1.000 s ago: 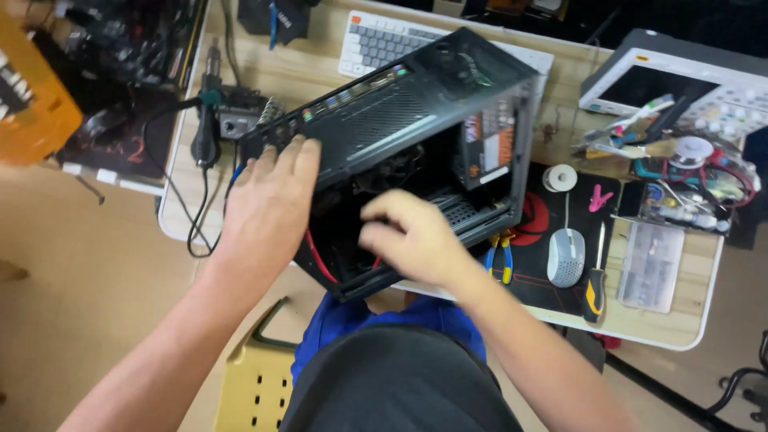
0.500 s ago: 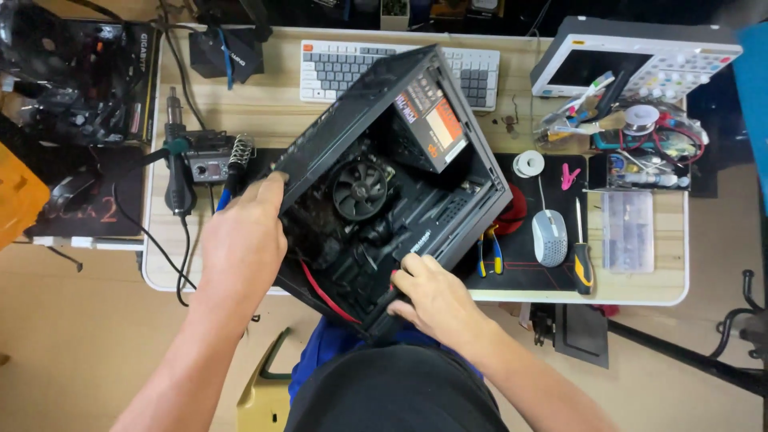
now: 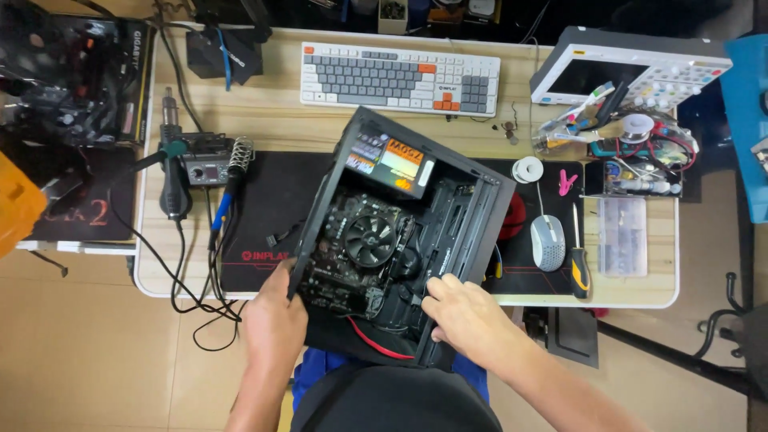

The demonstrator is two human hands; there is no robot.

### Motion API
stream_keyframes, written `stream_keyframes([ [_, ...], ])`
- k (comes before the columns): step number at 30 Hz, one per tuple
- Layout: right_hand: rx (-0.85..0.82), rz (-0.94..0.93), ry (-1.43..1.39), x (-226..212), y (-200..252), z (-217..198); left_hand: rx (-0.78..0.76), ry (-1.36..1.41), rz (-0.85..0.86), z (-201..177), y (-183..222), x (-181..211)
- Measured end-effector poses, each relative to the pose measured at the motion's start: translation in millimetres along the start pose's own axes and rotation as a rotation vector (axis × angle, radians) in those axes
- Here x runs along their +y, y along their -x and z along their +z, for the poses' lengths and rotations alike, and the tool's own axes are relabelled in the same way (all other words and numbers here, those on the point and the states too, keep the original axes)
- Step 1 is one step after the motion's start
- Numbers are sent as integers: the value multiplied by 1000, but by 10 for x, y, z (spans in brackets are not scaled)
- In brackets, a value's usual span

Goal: Installing an SSD and connecting internal cables inside a desktop PC case using a screwdriver.

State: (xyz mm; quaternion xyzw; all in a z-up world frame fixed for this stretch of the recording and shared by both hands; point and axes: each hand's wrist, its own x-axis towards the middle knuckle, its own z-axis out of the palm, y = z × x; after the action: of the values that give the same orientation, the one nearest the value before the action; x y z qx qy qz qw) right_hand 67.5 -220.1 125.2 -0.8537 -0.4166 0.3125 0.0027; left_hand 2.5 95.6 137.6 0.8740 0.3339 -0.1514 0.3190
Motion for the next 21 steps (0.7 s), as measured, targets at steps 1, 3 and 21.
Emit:
stream_keyframes([
  [1, -5, 5, -2, -10, -1, -1, -7, 1, 1, 45, 24, -74],
  [3, 38, -50, 56, -38, 25, 8, -32, -38, -129, 135, 76, -205],
  [21, 734, 1081, -199, 1972, 1020, 1851, 8, 64, -224, 507, 46, -672],
])
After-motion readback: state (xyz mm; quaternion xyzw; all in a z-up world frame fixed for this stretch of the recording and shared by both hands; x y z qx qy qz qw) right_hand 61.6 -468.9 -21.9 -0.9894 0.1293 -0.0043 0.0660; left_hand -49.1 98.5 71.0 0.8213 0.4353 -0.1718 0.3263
